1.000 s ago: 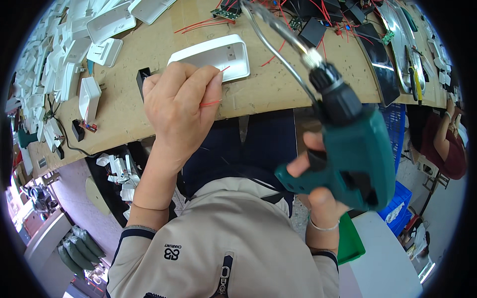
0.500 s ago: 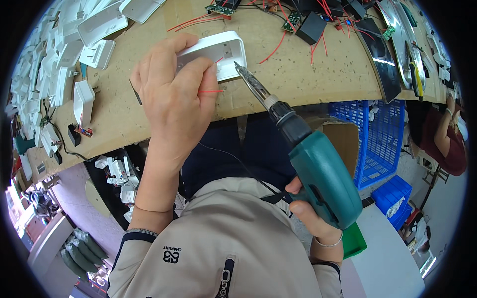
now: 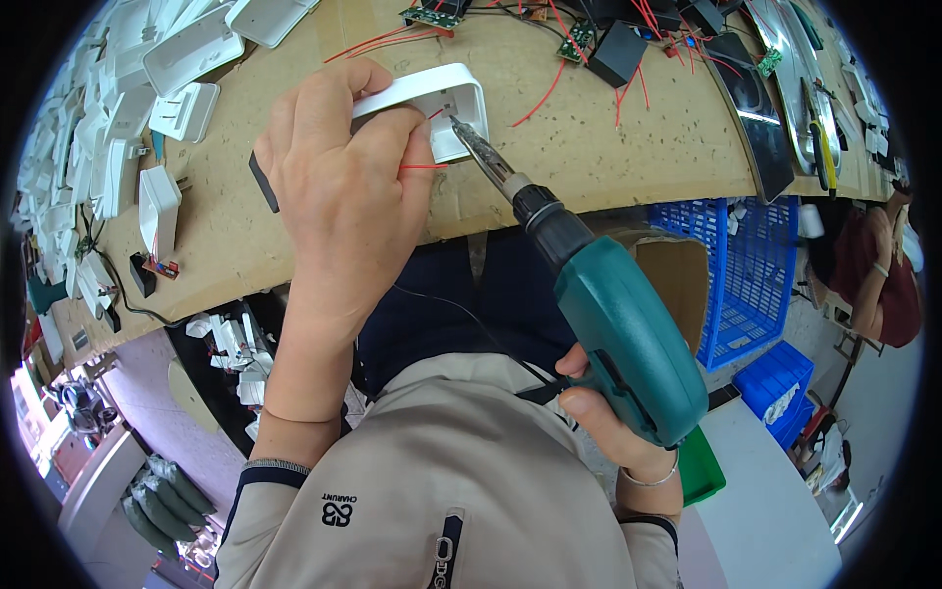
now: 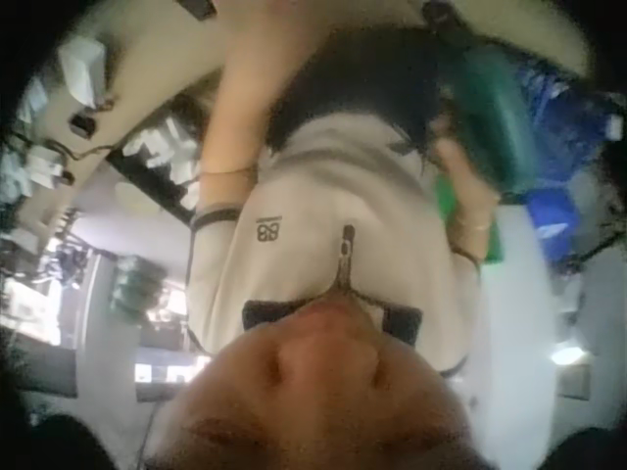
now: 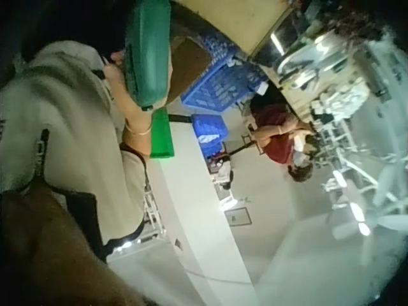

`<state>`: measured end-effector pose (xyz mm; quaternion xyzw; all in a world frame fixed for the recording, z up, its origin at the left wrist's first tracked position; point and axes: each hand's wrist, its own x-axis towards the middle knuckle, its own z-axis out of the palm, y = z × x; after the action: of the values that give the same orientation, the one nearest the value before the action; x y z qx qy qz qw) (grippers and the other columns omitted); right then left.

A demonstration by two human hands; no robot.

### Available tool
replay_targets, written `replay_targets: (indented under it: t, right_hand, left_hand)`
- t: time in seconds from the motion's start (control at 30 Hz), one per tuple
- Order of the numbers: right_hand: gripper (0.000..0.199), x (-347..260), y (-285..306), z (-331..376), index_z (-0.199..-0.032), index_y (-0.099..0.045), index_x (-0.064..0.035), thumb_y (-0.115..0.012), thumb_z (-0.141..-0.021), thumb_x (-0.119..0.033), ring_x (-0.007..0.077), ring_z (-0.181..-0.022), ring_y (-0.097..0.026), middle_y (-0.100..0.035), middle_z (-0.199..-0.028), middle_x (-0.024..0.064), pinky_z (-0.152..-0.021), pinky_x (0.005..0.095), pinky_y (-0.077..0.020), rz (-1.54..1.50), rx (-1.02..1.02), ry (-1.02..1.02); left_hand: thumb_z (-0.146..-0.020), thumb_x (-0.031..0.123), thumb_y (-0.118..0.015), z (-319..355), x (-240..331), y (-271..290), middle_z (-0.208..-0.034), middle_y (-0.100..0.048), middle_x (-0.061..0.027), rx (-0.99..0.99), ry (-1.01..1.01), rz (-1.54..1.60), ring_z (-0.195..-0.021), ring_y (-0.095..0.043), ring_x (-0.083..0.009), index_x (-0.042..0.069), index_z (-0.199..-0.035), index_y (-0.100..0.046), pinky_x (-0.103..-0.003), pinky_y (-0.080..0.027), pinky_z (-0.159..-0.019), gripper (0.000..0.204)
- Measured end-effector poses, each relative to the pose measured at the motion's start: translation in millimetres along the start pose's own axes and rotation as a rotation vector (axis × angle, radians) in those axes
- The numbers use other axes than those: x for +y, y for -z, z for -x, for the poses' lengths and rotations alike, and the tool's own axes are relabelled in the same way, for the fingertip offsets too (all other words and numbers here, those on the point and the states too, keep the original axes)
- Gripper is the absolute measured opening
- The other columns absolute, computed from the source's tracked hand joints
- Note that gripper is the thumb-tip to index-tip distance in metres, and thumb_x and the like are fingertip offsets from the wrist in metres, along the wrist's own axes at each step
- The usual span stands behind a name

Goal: Soldering electrical wires onto small circuit boards housed in plastic containers at an assembly workstation.

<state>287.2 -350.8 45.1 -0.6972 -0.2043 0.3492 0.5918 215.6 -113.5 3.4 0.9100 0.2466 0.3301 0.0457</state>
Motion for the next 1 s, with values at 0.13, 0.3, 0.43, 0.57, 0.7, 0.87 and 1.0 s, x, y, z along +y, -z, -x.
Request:
replay_targets:
  t: [0.13, 0.3, 0.43, 0.57, 0.7, 0.87, 1.0]
  right_hand:
    - [0.069, 3.5, 1.7, -2.0, -0.125, -0.046, 0.0058, -0.079, -0.07, -0.021, 0.0192, -0.077, -0.063, -0.059, -0.113, 0.0213, -0.067, 0.0294, -0.053, 0.026, -0.043, 0.057]
    - [0.042, -2.3, -7.9, -8.4, -0.107, -0.059, 0.0029, -0.076, -0.073, -0.013, 0.0171, -0.071, -0.061, -0.063, -0.083, 0.01, -0.062, 0.0259, -0.049, 0.046, -0.019, 0.107]
    - [0.044, -1.1, -9.8, -9.8, -0.108, -0.058, 0.0032, -0.076, -0.072, -0.013, 0.0157, -0.069, -0.06, -0.063, -0.082, 0.0095, -0.062, 0.0251, -0.0487, 0.066, -0.022, 0.109]
    - [0.054, -0.8, -11.6, -10.7, -0.113, -0.054, 0.0054, -0.079, -0.07, -0.015, 0.0133, -0.068, -0.059, -0.062, -0.082, 0.0081, -0.061, 0.0234, -0.0482, 0.056, 0.01, 0.075]
    - [0.065, -2.9, -12.8, -11.7, -0.118, -0.05, 0.0076, -0.082, -0.066, -0.016, 0.0112, -0.069, -0.059, -0.061, -0.082, 0.0073, -0.061, 0.0218, -0.048, 0.045, 0.033, 0.009]
    - [0.063, -3.8, -10.9, -13.7, -0.117, -0.051, 0.0079, -0.082, -0.066, -0.013, 0.0106, -0.069, -0.059, -0.061, -0.085, 0.0074, -0.062, 0.0211, -0.0482, 0.065, 0.004, 0.032]
    - [0.062, -3.9, -11.8, -15.2, -0.119, -0.05, 0.0091, -0.08, -0.067, -0.009, 0.0108, -0.069, -0.06, -0.06, -0.088, 0.0084, -0.062, 0.0209, -0.0488, 0.075, -0.002, 0.074]
  left_hand:
    - [-0.067, 0.01, -0.069, -1.1, 0.9, 1.0, -0.099, -0.056, -0.0038, -0.023, 0.005, -0.004, -0.091, -0.05, -0.0238, 0.008, -0.075, -0.067, -0.036, -0.034, -0.077, 0.009]
    - [-0.068, 0.011, -0.068, -1.8, 0.6, 3.2, -0.1, -0.056, -0.004, -0.036, 0.002, 0.0, -0.091, -0.05, -0.0241, 0.007, -0.075, -0.067, -0.036, -0.034, -0.077, 0.008]
    - [-0.066, 0.005, -0.058, -1.6, -0.5, -3.2, -0.096, -0.054, -0.0046, 0.042, -0.022, 0.039, -0.089, -0.047, -0.0227, 0.003, -0.062, -0.054, -0.037, -0.03, -0.071, 0.005]
    - [-0.066, 0.005, -0.058, -1.3, -0.9, -3.6, -0.095, -0.054, -0.0046, 0.042, -0.023, 0.044, -0.089, -0.048, -0.0228, 0.003, -0.062, -0.054, -0.037, -0.03, -0.071, 0.006]
    - [-0.067, 0.008, -0.063, -1.3, -0.6, 0.5, -0.098, -0.055, -0.0045, -0.003, -0.01, 0.027, -0.091, -0.049, -0.0233, 0.005, -0.067, -0.061, -0.036, -0.032, -0.074, 0.003]
    - [-0.068, 0.011, -0.068, -1.2, -1.8, 1.0, -0.101, -0.057, -0.0044, -0.022, 0.002, 0.012, -0.093, -0.051, -0.024, 0.008, -0.073, -0.067, -0.035, -0.034, -0.077, 0.006]
    - [-0.068, 0.011, -0.068, -1.1, -1.2, 0.8, -0.101, -0.057, -0.0043, -0.027, -0.004, 0.008, -0.093, -0.051, -0.0241, 0.007, -0.073, -0.067, -0.035, -0.034, -0.078, 0.006]
